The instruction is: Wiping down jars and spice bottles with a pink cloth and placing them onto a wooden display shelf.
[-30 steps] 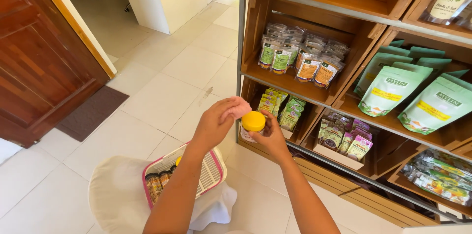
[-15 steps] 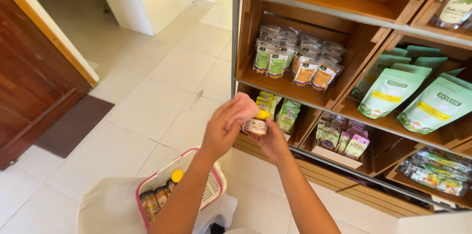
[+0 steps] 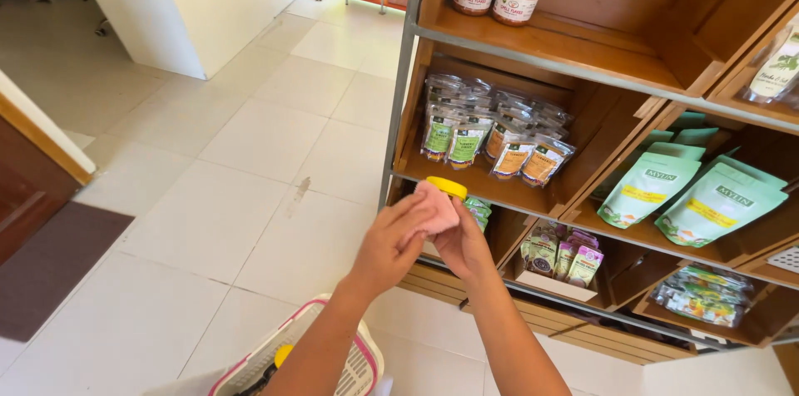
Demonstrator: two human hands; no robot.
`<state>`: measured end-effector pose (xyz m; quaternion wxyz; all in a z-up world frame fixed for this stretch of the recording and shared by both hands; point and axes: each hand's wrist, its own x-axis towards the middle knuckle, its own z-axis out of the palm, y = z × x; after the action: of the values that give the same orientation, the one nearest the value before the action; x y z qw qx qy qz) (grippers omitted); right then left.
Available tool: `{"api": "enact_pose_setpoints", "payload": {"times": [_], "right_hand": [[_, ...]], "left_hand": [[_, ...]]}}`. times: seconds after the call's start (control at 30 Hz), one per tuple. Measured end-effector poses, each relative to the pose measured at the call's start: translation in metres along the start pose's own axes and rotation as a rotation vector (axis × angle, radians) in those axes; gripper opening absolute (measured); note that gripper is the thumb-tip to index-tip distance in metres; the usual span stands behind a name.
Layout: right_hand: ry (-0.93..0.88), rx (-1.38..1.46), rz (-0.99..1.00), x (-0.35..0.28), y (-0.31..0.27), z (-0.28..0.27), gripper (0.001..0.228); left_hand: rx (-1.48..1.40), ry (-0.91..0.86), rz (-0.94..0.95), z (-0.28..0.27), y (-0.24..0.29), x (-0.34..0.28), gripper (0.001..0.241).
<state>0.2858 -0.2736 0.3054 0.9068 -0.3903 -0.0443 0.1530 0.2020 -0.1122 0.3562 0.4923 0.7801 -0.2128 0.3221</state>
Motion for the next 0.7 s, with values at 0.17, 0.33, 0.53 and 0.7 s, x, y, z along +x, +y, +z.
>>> {"api": "enact_pose_setpoints", "payload": {"times": [0.17,0.33,0.53,0.7], "right_hand": [[0.079,-0.002,-0.101,0.01,-0.009,0.008,0.04],[0.063,-0.042,-0.138,0.02,-0.02,0.002,0.034],[0.048,0.031,-0.13,0.031,-0.036,-0.03,0.023],[-0.035,-0.066,-0.117,0.024,-0.077,-0.013,0.049]], "left_hand": [[-0.129,0.007,-0.092,-0.013,-0.022,0.014,0.039],[-0.148,0.152,-0.108,-0.008,-0.013,0.035,0.038],[-0.207,-0.005,-0.039,0.024,-0.011,0.048,0.039],[-0.198,0.116,-0.043,0.036,0.011,0.073,0.038]]}}
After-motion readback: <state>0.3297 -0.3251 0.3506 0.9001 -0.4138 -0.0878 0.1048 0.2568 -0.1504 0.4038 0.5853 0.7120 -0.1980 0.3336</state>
